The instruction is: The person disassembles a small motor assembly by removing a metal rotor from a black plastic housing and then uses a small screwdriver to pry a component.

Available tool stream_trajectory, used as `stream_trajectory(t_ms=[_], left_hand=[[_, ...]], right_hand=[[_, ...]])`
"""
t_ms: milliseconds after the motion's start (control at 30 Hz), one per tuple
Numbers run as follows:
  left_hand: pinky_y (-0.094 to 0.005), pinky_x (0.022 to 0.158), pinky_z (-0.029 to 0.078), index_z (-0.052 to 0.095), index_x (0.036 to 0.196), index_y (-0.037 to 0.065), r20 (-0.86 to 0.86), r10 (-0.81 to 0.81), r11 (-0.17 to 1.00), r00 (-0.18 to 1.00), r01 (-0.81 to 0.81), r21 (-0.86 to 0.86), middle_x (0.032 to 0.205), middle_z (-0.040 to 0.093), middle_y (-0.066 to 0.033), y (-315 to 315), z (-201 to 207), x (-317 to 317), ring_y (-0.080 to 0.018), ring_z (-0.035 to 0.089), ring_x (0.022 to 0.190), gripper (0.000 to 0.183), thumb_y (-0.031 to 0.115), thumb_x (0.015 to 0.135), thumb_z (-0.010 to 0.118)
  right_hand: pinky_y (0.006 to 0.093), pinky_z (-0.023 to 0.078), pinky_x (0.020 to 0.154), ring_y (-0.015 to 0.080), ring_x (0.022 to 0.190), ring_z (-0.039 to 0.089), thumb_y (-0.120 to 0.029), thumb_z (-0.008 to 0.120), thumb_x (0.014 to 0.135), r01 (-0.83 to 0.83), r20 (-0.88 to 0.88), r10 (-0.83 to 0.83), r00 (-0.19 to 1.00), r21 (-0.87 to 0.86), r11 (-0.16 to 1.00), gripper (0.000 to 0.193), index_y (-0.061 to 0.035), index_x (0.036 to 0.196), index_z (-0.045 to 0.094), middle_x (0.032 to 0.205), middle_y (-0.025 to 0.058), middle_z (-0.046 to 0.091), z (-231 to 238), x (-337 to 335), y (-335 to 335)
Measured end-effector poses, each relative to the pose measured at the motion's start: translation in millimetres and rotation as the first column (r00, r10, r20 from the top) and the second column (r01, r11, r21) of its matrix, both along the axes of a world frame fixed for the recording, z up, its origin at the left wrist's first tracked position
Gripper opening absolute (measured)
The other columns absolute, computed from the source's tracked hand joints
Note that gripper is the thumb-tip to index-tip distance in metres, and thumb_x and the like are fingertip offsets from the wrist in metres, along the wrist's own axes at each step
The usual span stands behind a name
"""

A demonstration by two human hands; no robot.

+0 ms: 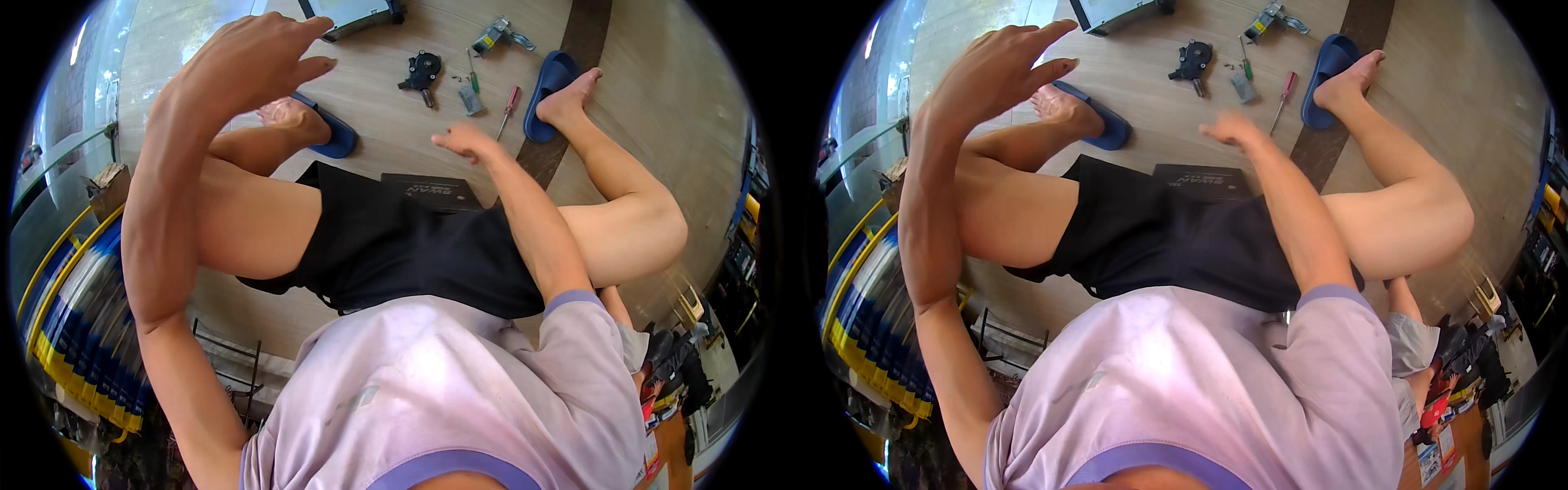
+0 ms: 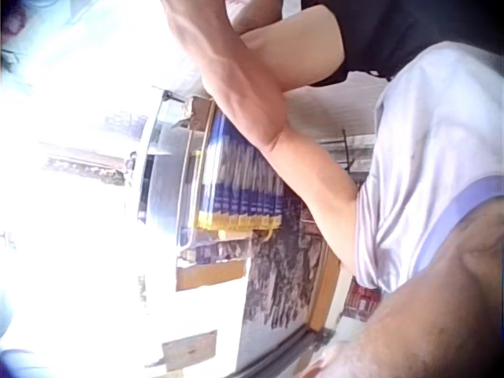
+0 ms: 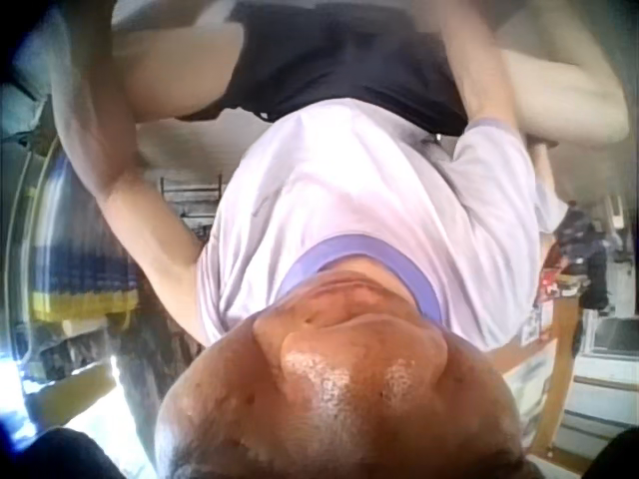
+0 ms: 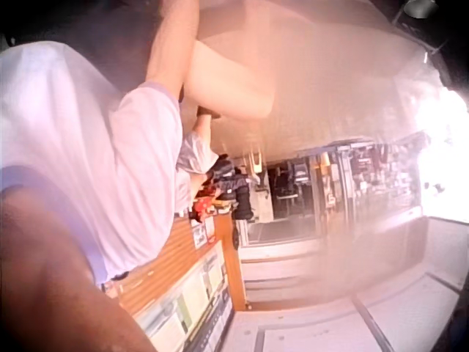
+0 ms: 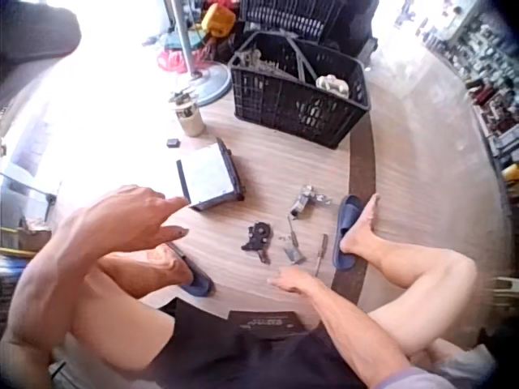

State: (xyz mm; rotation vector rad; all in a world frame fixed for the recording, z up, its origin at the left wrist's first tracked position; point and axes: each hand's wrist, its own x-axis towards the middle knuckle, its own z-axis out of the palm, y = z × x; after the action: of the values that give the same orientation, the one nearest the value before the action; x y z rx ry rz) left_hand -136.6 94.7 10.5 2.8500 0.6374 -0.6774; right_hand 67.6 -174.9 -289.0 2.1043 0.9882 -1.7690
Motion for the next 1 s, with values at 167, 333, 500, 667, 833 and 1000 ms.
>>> stream_trajectory(t_ms=[167,333,500,667,833,1000], left_hand=[[-0.0475,0.095,0.057,0.056,0.147,0.017,-0.023,-0.073,0.992,0.997,0.075,0.102,0.107,0.075,-0.0167,17,-35,-7,-0.0352,0.073,0.103,0.050,0.044,0.106,0.058],[-0.0470,0.095,0.056,0.056,0.147,0.016,-0.014,-0.042,0.998,0.999,0.042,0.051,0.106,0.075,-0.0171,16,-42,-6,-0.0361,0.072,0.103,0.049,0.044,0.106,0.057],[-0.0483,0.095,0.056,0.056,0.147,0.016,-0.107,-0.021,1.000,0.994,0.020,-0.008,0.106,0.075,-0.0183,20,-43,4,-0.0371,0.072,0.103,0.051,0.046,0.106,0.057],[-0.0497,0.093,0.057,0.055,0.148,0.017,-0.149,0.010,0.997,0.989,-0.021,-0.071,0.106,0.076,-0.0209,27,-57,1,-0.0404,0.073,0.101,0.053,0.046,0.105,0.058],[-0.0465,0.094,0.058,0.053,0.151,0.016,-0.238,0.152,0.983,0.959,-0.172,-0.066,0.108,0.077,-0.0208,23,-60,2,-0.0399,0.073,0.103,0.057,0.048,0.104,0.058],[-0.0470,0.093,0.057,0.054,0.151,0.016,-0.188,0.144,0.988,0.971,-0.150,-0.018,0.111,0.076,-0.0209,5,-39,4,-0.0407,0.073,0.102,0.057,0.048,0.104,0.058]], right_hand=[[0.0442,0.054,0.097,0.0393,0.117,0.067,-0.057,0.066,0.092,-0.277,0.177,0.231,0.957,0.314,0.908,0.074,-0.0002,0.139,0.061,0.126,0.0250,0.070,33,77,15],[0.0442,0.052,0.098,0.0394,0.114,0.067,-0.050,0.065,0.095,-0.467,0.389,0.367,0.845,0.202,0.861,0.068,-0.0017,0.143,0.057,0.126,0.0243,0.069,141,162,23],[0.0437,0.054,0.089,0.0383,0.104,0.070,-0.039,0.065,0.099,-0.353,0.467,0.065,0.882,0.562,0.748,0.051,-0.0039,0.136,0.060,0.114,0.0234,0.071,282,193,15],[0.0395,0.055,0.091,0.0272,0.101,0.069,-0.032,0.063,0.104,-0.318,0.469,-0.023,0.883,0.632,0.707,0.051,-0.0113,0.150,0.053,0.124,0.0174,0.069,327,169,34],[0.0416,0.052,0.097,0.0315,0.110,0.070,-0.034,0.068,0.098,-0.498,0.636,0.081,0.768,0.513,0.699,0.056,-0.0026,0.143,0.057,0.118,0.0231,0.072,362,142,29],[0.0406,0.057,0.085,0.0329,0.095,0.074,-0.032,0.070,0.097,-0.224,0.378,-0.136,0.916,0.761,0.609,0.055,0.0033,0.138,0.058,0.105,0.0221,0.076,404,140,28]])
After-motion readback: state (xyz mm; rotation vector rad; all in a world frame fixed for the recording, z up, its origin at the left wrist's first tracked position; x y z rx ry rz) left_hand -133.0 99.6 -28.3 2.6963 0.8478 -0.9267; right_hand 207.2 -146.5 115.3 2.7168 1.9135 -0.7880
